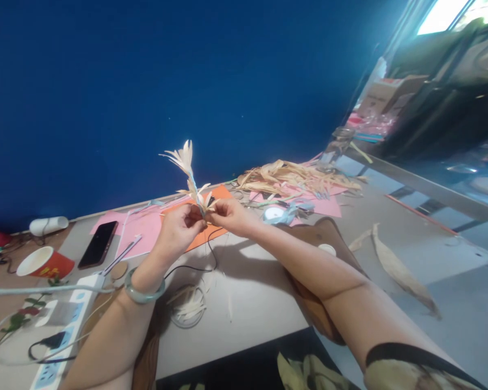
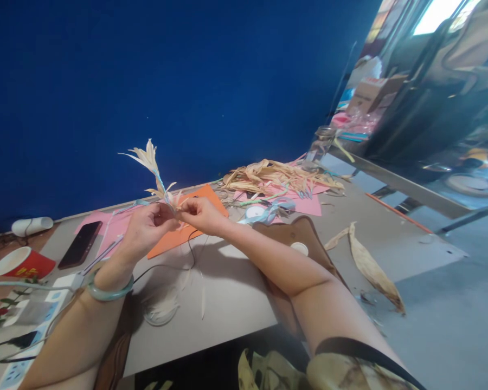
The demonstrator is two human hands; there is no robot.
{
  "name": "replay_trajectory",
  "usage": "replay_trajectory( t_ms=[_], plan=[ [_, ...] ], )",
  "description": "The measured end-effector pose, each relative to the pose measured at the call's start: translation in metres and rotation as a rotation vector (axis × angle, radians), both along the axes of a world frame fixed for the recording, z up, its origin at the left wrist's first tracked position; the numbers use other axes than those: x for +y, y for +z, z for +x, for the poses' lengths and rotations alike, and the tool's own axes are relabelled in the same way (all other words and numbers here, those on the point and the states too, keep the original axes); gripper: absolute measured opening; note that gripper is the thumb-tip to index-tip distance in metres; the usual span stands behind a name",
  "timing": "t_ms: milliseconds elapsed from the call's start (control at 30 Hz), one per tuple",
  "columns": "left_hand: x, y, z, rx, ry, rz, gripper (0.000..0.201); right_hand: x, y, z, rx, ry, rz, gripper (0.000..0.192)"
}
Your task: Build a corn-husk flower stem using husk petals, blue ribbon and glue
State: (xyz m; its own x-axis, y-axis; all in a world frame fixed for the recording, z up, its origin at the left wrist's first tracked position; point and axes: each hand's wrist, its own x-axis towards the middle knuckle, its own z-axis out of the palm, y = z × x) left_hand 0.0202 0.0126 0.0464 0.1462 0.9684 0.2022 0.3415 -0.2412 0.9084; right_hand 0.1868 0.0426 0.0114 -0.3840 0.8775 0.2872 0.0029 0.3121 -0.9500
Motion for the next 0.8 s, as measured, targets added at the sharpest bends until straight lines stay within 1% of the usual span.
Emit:
replay_trajectory(
  t_ms=[167,267,400,567,667,800],
  plan=[
    [-0.0012,0.0014,-0.0020,-0.036,-0.046,0.023,0.018,-0.0037,0.0011,-0.0030,0.074,-0.005,0.033,0.022],
    [-0.0013,0.0018,-0.0026,-0.065,-0.068,0.017,0.022,-0.0065,0.0022,-0.0040,0.068,-0.029,0.066,0.021],
    [-0.0002,0.0019,-0.0018,-0.110,-0.064,-0.008,0.019,-0.0093,0.0048,-0.0035,0.060,-0.036,0.098,0.020],
    [0.0012,-0.0002,-0.0011,-0.134,-0.041,-0.023,0.020,-0.0105,0.0083,-0.0008,0.061,-0.007,0.101,0.018],
    [0.0006,-0.0013,-0.0007,-0.143,-0.050,-0.014,0.020,-0.0102,0.0083,-0.0002,0.062,0.022,0.066,0.016],
    [-0.0006,-0.0034,0.0000,-0.094,-0.046,0.036,0.019,-0.0091,0.0046,-0.0020,0.036,-0.017,0.076,0.011]
  ],
)
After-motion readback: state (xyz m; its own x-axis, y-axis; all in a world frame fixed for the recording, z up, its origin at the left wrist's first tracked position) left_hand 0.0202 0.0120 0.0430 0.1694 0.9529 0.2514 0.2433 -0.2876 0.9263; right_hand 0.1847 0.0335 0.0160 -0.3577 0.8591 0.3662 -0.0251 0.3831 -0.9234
